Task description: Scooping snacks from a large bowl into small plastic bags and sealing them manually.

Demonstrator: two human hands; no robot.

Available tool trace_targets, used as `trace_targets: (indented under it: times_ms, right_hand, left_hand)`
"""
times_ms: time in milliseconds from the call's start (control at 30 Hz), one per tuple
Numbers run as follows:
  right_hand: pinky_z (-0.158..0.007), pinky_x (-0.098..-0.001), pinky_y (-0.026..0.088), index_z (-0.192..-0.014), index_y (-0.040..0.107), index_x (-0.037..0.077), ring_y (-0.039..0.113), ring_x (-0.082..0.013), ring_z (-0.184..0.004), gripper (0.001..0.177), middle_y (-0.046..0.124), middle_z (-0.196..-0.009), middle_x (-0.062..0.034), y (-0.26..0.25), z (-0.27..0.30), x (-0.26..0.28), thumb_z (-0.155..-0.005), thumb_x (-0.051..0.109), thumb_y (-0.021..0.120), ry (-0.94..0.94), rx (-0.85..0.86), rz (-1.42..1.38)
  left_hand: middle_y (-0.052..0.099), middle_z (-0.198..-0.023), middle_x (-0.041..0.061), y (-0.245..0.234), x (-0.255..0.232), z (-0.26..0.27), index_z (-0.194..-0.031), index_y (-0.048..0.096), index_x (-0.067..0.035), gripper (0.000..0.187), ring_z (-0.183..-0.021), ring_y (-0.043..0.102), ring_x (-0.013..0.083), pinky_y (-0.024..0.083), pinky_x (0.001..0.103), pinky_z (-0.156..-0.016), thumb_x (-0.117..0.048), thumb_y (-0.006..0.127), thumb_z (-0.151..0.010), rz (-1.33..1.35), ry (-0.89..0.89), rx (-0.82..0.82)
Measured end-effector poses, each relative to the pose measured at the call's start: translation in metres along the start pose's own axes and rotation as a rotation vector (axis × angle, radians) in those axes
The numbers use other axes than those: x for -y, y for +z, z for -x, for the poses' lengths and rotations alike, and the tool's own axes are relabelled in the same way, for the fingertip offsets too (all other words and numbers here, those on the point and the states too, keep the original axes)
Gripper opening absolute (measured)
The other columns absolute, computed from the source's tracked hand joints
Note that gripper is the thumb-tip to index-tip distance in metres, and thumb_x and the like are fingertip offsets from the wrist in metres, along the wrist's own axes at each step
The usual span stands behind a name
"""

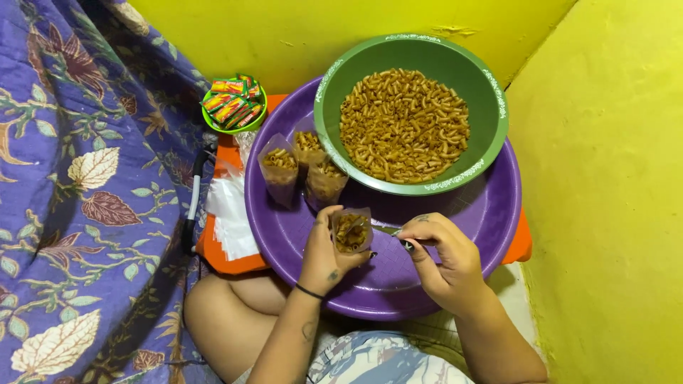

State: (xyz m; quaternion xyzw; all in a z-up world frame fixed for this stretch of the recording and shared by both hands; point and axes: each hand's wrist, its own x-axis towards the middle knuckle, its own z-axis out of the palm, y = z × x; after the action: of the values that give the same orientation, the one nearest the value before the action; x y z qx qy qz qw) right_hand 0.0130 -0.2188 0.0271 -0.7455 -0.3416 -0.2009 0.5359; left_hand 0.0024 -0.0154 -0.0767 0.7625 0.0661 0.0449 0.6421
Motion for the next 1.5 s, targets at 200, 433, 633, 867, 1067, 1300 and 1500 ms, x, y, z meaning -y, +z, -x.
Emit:
trace_targets:
  times_ms: [200, 433, 633, 867, 1067, 1300, 1500]
  right_hand:
    - [-0.077, -0.0357, 0.059, -0.095, 0.073, -0.001, 0.071, -0.0285, -0.081, 0.013, 0.067, -0.084, -0.0124, -0.006, 0.000, 0.001, -0.098, 0.007, 0.063, -0.034, 0.032, -0.041]
    - [-0.078, -0.0385, 0.060, -0.096, 0.072, -0.002, 0.071, -0.0323, -0.081, 0.012, 0.067, -0.083, -0.0142, 0.003, 0.001, 0.000, -0.098, 0.004, 0.061, -0.057, 0.032, -0.044]
    - [-0.075, -0.0381, 0.060, -0.095, 0.071, -0.003, 0.071, -0.0328, -0.079, 0.012, 0.065, -0.082, -0.0149, 0.004, -0.003, 0.004, -0.098, 0.002, 0.060, -0.095, 0.010, -0.002]
    - [-0.075, -0.0380, 0.059, -0.094, 0.071, -0.002, 0.071, -0.0316, -0.079, 0.012, 0.066, -0.082, -0.0143, 0.002, -0.007, 0.004, -0.098, 0.003, 0.061, -0.071, -0.009, 0.007]
    - [-0.078, -0.0376, 0.058, -0.095, 0.072, -0.002, 0.070, -0.0305, -0.081, 0.011, 0.067, -0.084, -0.0141, -0.005, -0.009, 0.002, -0.098, 0.003, 0.063, -0.039, -0.017, 0.022]
    - [-0.078, -0.0400, 0.058, -0.095, 0.072, -0.002, 0.070, -0.0327, -0.080, 0.010, 0.067, -0.082, -0.0145, 0.003, -0.014, 0.005, -0.098, 0.003, 0.063, -0.016, 0.038, -0.008]
    - [-0.080, -0.0381, 0.056, -0.097, 0.071, -0.001, 0.069, -0.0290, -0.083, 0.014, 0.066, -0.085, -0.0128, -0.006, -0.007, 0.002, -0.101, 0.007, 0.060, -0.026, -0.006, 0.007]
  left_hand:
    - [0.069, -0.107, 0.009, 0.000, 0.009, -0.001, -0.132, 0.054, -0.012, 0.082, -0.108, 0.069, 0.0250, 0.058, 0.038, -0.095, 0.000, 0.080, -0.055, 0.140, -0.032, 0.038]
    - [0.067, -0.118, 0.017, 0.007, -0.006, 0.013, -0.135, 0.050, -0.010, 0.092, -0.115, 0.066, 0.0353, 0.056, 0.047, -0.098, -0.007, 0.094, -0.054, 0.092, 0.034, -0.083]
    - [0.067, -0.117, 0.020, 0.008, 0.013, 0.007, -0.135, 0.043, -0.006, 0.081, -0.113, 0.067, 0.0350, 0.055, 0.047, -0.098, 0.003, 0.075, -0.061, 0.126, 0.055, -0.042]
    - [0.068, -0.114, 0.019, 0.006, 0.008, 0.003, -0.129, 0.047, -0.007, 0.086, -0.111, 0.068, 0.0393, 0.057, 0.050, -0.097, -0.013, 0.089, -0.054, -0.021, 0.061, -0.021]
    - [0.072, -0.103, 0.020, 0.003, -0.021, 0.005, -0.125, 0.051, -0.008, 0.074, -0.103, 0.071, 0.0417, 0.058, 0.052, -0.092, -0.009, 0.081, -0.057, -0.105, -0.029, -0.013]
    - [0.075, -0.105, 0.012, 0.005, -0.029, 0.008, -0.120, 0.057, -0.013, 0.070, -0.105, 0.073, 0.0329, 0.058, 0.044, -0.094, -0.027, 0.088, -0.059, -0.287, -0.080, -0.093]
    - [0.072, -0.110, 0.028, -0.001, -0.048, 0.011, -0.116, 0.062, 0.003, 0.053, -0.111, 0.067, 0.0444, 0.055, 0.053, -0.098, -0.012, 0.079, -0.069, -0.286, 0.056, -0.019]
